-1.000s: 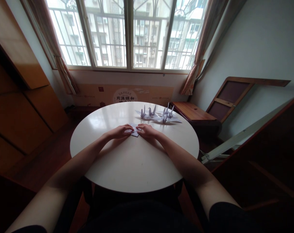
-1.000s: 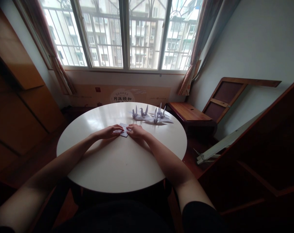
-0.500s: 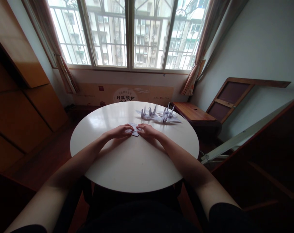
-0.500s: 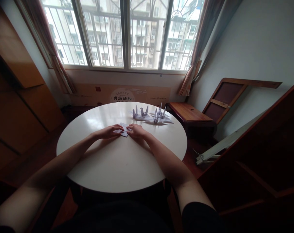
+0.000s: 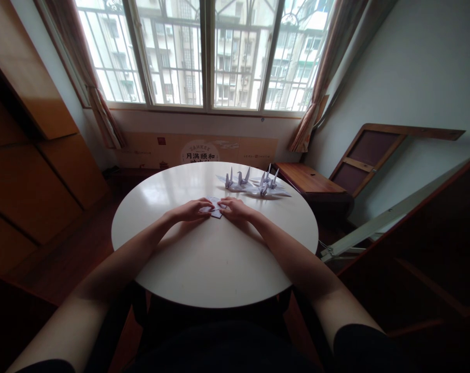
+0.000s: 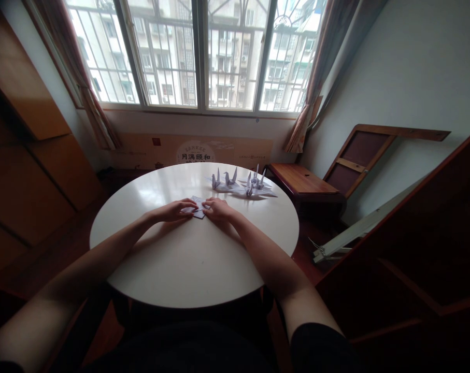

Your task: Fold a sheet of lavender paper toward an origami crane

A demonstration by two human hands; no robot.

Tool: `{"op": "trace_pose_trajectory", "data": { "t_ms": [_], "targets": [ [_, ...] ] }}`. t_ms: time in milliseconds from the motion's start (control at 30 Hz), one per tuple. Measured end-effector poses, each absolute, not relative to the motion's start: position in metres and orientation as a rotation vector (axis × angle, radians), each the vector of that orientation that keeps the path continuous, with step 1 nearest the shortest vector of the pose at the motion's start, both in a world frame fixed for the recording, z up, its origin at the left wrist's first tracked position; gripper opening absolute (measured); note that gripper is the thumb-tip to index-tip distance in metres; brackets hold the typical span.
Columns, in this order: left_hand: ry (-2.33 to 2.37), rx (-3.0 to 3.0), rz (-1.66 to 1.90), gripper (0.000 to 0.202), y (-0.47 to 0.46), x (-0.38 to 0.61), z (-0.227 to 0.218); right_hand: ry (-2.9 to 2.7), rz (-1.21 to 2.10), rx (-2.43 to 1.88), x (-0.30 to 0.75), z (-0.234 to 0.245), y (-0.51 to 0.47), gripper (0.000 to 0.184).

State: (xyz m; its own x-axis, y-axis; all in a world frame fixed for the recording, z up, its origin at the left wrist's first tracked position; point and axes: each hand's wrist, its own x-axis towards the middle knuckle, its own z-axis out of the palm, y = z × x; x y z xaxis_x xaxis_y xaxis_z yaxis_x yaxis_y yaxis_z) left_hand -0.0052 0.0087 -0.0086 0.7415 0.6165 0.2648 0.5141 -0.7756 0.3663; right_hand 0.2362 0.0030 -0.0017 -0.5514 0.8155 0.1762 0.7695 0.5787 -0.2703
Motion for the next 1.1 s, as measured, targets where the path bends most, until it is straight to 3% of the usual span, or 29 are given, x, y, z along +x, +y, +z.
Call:
{"op": "trace_pose_trajectory", "data": {
  "t_ms": [1100],
  "targets": [
    [0.886, 2.671, 0.518, 0.050, 0.0076, -0.0045, -0.0072, -2.527, 0.240, -1.316, 0.2355, 0.0010, 0.0001, 0.044]
  ]
}}
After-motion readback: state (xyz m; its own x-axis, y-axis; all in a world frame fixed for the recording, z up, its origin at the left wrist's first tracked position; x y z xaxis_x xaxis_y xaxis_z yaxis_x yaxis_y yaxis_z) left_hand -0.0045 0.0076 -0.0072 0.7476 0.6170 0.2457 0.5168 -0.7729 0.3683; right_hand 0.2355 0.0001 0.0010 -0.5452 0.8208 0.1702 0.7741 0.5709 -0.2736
